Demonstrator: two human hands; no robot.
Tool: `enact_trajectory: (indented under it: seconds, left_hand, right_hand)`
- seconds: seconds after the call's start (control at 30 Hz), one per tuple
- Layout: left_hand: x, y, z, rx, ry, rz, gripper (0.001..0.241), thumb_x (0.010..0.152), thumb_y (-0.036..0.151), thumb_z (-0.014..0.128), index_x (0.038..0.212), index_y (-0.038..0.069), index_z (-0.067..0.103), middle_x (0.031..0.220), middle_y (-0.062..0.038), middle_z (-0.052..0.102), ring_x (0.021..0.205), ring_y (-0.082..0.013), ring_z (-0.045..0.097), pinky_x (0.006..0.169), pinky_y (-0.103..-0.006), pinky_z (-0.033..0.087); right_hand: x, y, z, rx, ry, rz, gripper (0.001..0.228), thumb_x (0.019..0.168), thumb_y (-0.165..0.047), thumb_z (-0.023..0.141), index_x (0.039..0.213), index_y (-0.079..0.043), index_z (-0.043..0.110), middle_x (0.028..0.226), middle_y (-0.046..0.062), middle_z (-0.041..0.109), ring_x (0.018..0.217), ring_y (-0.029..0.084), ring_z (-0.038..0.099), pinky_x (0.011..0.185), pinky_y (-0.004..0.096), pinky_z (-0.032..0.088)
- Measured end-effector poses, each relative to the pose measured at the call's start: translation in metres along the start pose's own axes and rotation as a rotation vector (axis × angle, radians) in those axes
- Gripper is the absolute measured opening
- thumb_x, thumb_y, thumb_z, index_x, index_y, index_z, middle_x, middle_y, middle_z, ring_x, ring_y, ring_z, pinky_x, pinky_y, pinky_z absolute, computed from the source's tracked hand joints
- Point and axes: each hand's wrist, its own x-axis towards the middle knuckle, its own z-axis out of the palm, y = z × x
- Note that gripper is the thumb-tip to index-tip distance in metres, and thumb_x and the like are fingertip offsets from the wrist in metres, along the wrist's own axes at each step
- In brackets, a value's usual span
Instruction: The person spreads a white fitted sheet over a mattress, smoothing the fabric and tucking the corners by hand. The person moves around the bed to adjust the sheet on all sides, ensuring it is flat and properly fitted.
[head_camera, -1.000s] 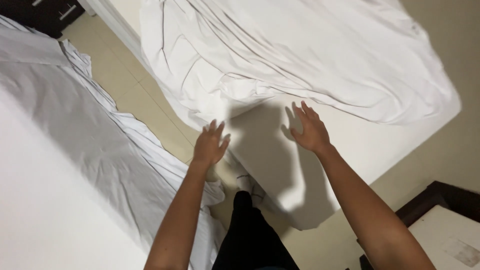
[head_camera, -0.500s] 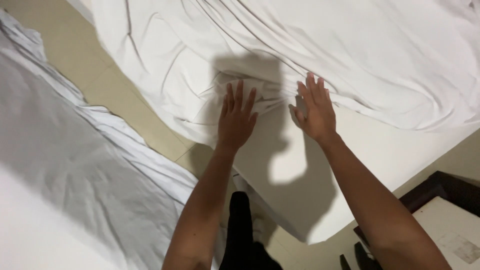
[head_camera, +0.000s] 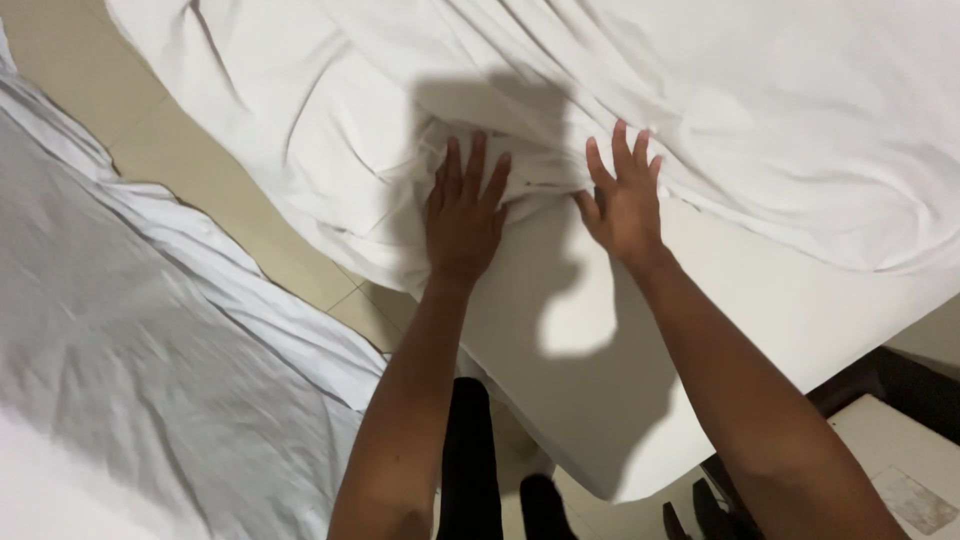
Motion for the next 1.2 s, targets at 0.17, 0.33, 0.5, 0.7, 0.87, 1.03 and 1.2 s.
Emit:
enact_trajectory:
  seconds: [0.17,0.33,0.5,0.7,0.87,1.03,1.2]
  left_hand:
    - [-0.012,0.007,0.02,0.041,0.101,-0.011,0.056,0.098,0.02,0.068,0.152,0.021,0.053,0.17,-0.003,0.032,0.16,-0.0328,0.022,0.127,-0.0514,0.029]
    - [-0.055,0.034,0.038,0.011,0.096,-0.005,0.052,0.099,0.015,0.062,0.15,0.011,0.055,0.168,-0.008,0.036,0.158,-0.0322,0.022,0.126,-0.0514,0.024]
    - [-0.124,0.087,0.045,-0.124,0.006,-0.152,0.045,0.099,0.011,0.057,0.144,0.01,0.058,0.164,-0.006,0.042,0.158,-0.0252,0.025,0.126,-0.0491,0.025]
    - [-0.188,0.14,0.053,-0.225,0.046,-0.161,0.049,0.095,0.005,0.061,0.144,0.008,0.057,0.163,-0.008,0.042,0.157,-0.0279,0.027,0.122,-0.0527,0.027]
    - [-0.237,0.188,0.076,-0.21,0.046,-0.146,0.052,0.094,-0.001,0.061,0.145,0.009,0.057,0.162,-0.01,0.042,0.157,-0.0304,0.027,0.12,-0.054,0.029]
    - [-0.273,0.23,0.112,-0.202,-0.001,-0.16,0.059,0.09,-0.002,0.062,0.147,0.014,0.055,0.16,-0.005,0.046,0.158,-0.0285,0.029,0.122,-0.0528,0.029]
    - [-0.283,0.247,0.139,-0.015,-0.059,-0.208,0.071,0.088,0.011,0.066,0.155,0.016,0.044,0.165,-0.005,0.037,0.157,-0.0268,0.022,0.122,-0.0504,0.024]
  right_hand:
    - [0.002,0.007,0.001,-0.012,0.046,-0.015,0.057,0.096,-0.015,0.074,0.151,-0.014,0.057,0.17,0.026,0.025,0.151,0.062,0.02,0.111,0.081,0.024]
    - [-0.025,0.003,-0.02,0.059,0.044,-0.06,0.044,0.093,-0.006,0.069,0.137,-0.006,0.069,0.165,0.024,0.037,0.15,0.058,0.028,0.114,0.076,0.026]
    - [-0.082,0.009,-0.034,0.037,-0.014,-0.214,0.042,0.087,-0.005,0.07,0.129,-0.008,0.071,0.16,0.015,0.047,0.15,0.045,0.038,0.122,0.06,0.032]
    - [-0.162,0.024,-0.033,0.052,-0.045,-0.237,0.041,0.092,-0.005,0.067,0.133,-0.009,0.07,0.161,0.011,0.046,0.153,0.038,0.036,0.124,0.053,0.031]
    - [-0.233,0.047,-0.036,-0.019,-0.069,-0.233,0.044,0.087,-0.005,0.069,0.131,-0.008,0.069,0.161,0.012,0.044,0.151,0.033,0.036,0.122,0.051,0.03]
    - [-0.297,0.085,-0.028,-0.035,-0.016,-0.257,0.041,0.09,-0.007,0.07,0.13,-0.009,0.07,0.159,0.007,0.047,0.153,0.027,0.036,0.123,0.05,0.033]
    - [-0.319,0.098,-0.017,0.094,0.05,-0.255,0.047,0.088,-0.004,0.071,0.135,-0.009,0.067,0.159,0.003,0.048,0.155,0.027,0.036,0.12,0.054,0.036]
